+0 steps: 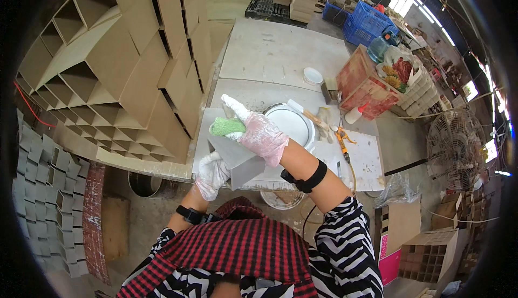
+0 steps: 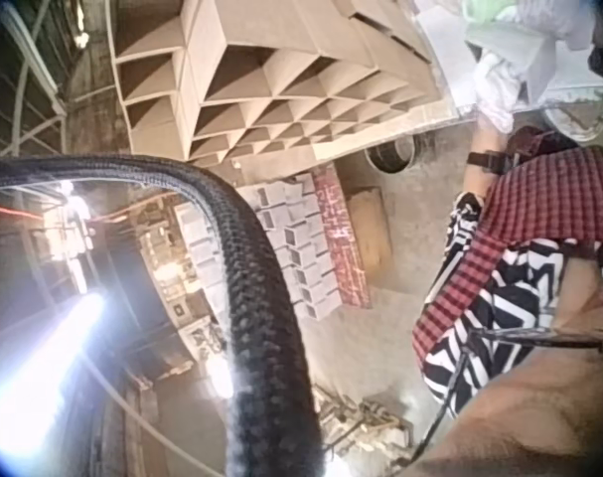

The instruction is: The person coats the interior and exterior of wooden boxes with white paint using a sponge, moves a finished box to a stack, and retrieves another box from a shelf.

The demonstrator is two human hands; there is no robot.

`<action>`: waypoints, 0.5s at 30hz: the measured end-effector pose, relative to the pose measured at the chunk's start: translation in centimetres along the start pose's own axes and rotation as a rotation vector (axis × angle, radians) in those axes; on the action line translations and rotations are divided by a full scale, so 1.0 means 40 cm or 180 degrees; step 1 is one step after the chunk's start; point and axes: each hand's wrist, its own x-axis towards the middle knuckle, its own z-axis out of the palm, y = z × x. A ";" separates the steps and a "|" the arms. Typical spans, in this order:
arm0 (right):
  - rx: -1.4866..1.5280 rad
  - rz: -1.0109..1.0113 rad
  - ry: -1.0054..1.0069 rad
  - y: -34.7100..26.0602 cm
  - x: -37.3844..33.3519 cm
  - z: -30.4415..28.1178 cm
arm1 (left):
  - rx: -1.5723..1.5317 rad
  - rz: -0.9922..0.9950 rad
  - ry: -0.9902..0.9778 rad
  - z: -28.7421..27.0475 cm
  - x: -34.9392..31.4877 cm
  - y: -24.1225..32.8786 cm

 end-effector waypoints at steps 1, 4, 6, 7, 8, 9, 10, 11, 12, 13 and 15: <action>0.0039 -0.0040 0.0112 0.003 -0.002 0.001 | -0.0280 -0.0071 -0.0159 -0.017 0.005 -0.006; 0.0352 -0.0103 0.0284 0.032 0.003 0.020 | -0.0567 0.0129 -0.0348 -0.016 0.021 -0.037; 0.0775 -0.0048 0.0239 0.061 0.015 0.039 | -0.0532 0.0196 -0.0250 -0.012 0.034 -0.046; 0.0791 -0.0094 0.0320 0.081 0.019 0.049 | -0.0489 0.0132 -0.0132 -0.014 0.043 -0.046; 0.0806 -0.0149 0.0385 0.109 0.026 0.067 | -0.0446 0.0088 -0.0013 -0.027 0.053 -0.045; 0.0829 -0.0202 0.0424 0.122 0.028 0.083 | -0.0032 -0.0008 0.0002 -0.023 0.058 -0.027; 0.0950 -0.0267 0.0430 0.125 0.025 0.092 | -0.0062 0.0137 0.0103 -0.012 0.064 -0.024; 0.1061 -0.0331 0.0464 0.129 0.022 0.099 | -0.0088 0.0259 0.0185 0.040 0.074 -0.017; 0.1190 -0.0405 0.0478 0.128 0.019 0.108 | -0.0104 0.0400 0.0284 0.070 0.078 -0.012; 0.1347 -0.0378 0.0488 0.124 0.014 0.112 | 0.0248 0.0530 0.0224 0.070 0.086 -0.011; 0.1678 -0.0342 0.0485 0.107 0.006 0.110 | 0.0649 0.0702 0.0388 0.064 0.086 -0.002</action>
